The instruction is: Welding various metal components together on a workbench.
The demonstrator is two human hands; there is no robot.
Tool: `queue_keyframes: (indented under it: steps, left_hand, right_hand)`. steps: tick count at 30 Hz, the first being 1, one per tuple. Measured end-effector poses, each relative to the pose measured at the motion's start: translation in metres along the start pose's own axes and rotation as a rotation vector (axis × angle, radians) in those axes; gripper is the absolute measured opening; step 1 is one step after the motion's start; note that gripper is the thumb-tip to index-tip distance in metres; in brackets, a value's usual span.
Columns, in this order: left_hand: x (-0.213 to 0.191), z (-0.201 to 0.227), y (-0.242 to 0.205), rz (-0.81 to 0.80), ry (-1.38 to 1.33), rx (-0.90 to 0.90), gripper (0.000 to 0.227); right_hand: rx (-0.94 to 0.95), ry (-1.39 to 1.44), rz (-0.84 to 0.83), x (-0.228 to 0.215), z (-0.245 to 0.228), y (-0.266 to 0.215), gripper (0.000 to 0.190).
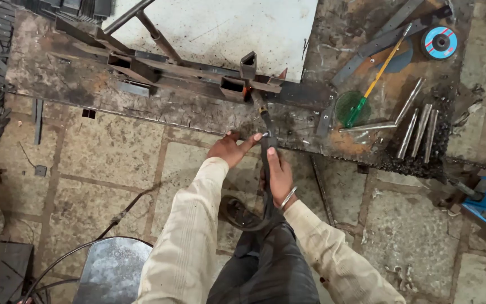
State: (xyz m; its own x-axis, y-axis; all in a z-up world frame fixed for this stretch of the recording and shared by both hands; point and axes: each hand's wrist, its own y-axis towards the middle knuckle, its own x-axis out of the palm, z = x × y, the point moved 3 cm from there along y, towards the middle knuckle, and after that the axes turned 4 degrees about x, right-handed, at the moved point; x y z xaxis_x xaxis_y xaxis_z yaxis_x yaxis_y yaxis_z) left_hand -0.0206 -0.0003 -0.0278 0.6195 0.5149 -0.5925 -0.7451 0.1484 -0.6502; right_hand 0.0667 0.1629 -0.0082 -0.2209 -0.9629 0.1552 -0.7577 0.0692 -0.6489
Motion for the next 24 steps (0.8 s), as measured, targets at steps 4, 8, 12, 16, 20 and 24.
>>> queue_keyframes:
  steps: [4, 8, 12, 16, 20, 24]
  left_hand:
    - [-0.014, 0.013, -0.013, -0.051, -0.036, -0.058, 0.121]
    - [-0.011, 0.008, -0.013, -0.038, -0.013, -0.040, 0.118]
    - [-0.002, -0.004, -0.006, 0.110, -0.090, 0.043, 0.099]
    - [-0.018, 0.013, -0.023, 0.110, -0.106, 0.064, 0.078]
    - [0.020, -0.017, 0.017, 0.121, -0.273, 0.141, 0.074]
    - [0.074, -0.067, 0.080, 0.259, -0.215, 0.273, 0.084]
  right_hand:
    - [-0.074, -0.004, -0.019, 0.004, -0.009, -0.001, 0.048]
    - [0.015, -0.020, 0.012, 0.010, -0.019, -0.005, 0.043]
    - [0.040, -0.012, 0.003, 0.009, -0.011, -0.001, 0.047]
    - [-0.015, -0.031, -0.036, 0.011, -0.014, -0.002, 0.046]
    - [0.020, -0.014, -0.013, 0.013, -0.015, -0.005, 0.046]
    - [-0.002, -0.035, -0.019, 0.012, -0.011, -0.003, 0.047]
